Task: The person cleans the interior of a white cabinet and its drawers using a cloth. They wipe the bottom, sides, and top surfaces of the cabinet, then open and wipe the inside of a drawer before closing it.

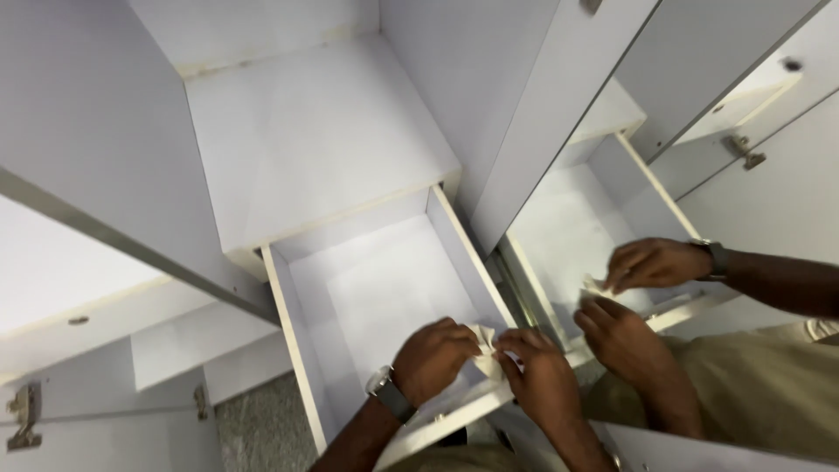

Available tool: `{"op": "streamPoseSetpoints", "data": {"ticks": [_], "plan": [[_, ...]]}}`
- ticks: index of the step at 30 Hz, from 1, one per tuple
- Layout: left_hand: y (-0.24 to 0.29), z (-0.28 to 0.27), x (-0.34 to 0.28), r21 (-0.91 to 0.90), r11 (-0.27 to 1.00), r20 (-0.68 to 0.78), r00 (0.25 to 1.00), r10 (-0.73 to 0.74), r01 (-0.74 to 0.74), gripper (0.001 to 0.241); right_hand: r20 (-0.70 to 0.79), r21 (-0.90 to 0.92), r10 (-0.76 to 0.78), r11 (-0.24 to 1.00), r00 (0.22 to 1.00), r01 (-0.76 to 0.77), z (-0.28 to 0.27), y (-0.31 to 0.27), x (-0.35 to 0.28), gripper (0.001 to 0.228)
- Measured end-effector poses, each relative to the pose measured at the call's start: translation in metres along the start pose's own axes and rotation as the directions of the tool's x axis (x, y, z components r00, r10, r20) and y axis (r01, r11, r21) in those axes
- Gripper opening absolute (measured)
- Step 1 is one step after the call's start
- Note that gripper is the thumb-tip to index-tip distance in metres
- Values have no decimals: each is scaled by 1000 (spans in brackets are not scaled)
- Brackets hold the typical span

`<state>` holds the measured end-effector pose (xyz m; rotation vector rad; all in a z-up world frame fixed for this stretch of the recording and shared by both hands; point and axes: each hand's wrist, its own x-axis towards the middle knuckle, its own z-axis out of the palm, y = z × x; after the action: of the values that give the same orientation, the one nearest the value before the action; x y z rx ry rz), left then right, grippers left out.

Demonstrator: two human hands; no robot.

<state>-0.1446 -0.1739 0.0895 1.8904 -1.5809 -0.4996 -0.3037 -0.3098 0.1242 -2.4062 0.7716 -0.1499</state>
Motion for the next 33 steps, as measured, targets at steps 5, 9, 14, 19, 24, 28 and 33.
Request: {"op": "streamPoseSetpoints", "data": {"ticks": [5,9,14,19,24,28,33], "plan": [[-61,-29,70,348,923,-305,911,279,-166,22,-282,-53,-63,997,957,50,19,-24,78,15],[-82,-48,109,464,886,-260,954,150,-13,17,-507,-212,-322,946,799,247,64,-9,146,22],[-130,8,126,459,888,-313,931,189,-26,27,-356,-208,-175,972,918,105,102,26,176,18],[-116,16,113,212,977,-288,953,97,-35,37,-351,-156,-161,981,923,111,84,26,139,18],[-76,28,101,257,964,-114,989,95,-63,32,-313,-217,-96,976,945,27,75,36,87,10],[-66,59,90,257,965,7,999,46,-47,23,-277,-239,-55,971,959,-13,69,47,50,16],[-69,78,55,298,940,2,985,172,-165,15,-239,-225,-90,974,967,35,67,32,21,15]]}}
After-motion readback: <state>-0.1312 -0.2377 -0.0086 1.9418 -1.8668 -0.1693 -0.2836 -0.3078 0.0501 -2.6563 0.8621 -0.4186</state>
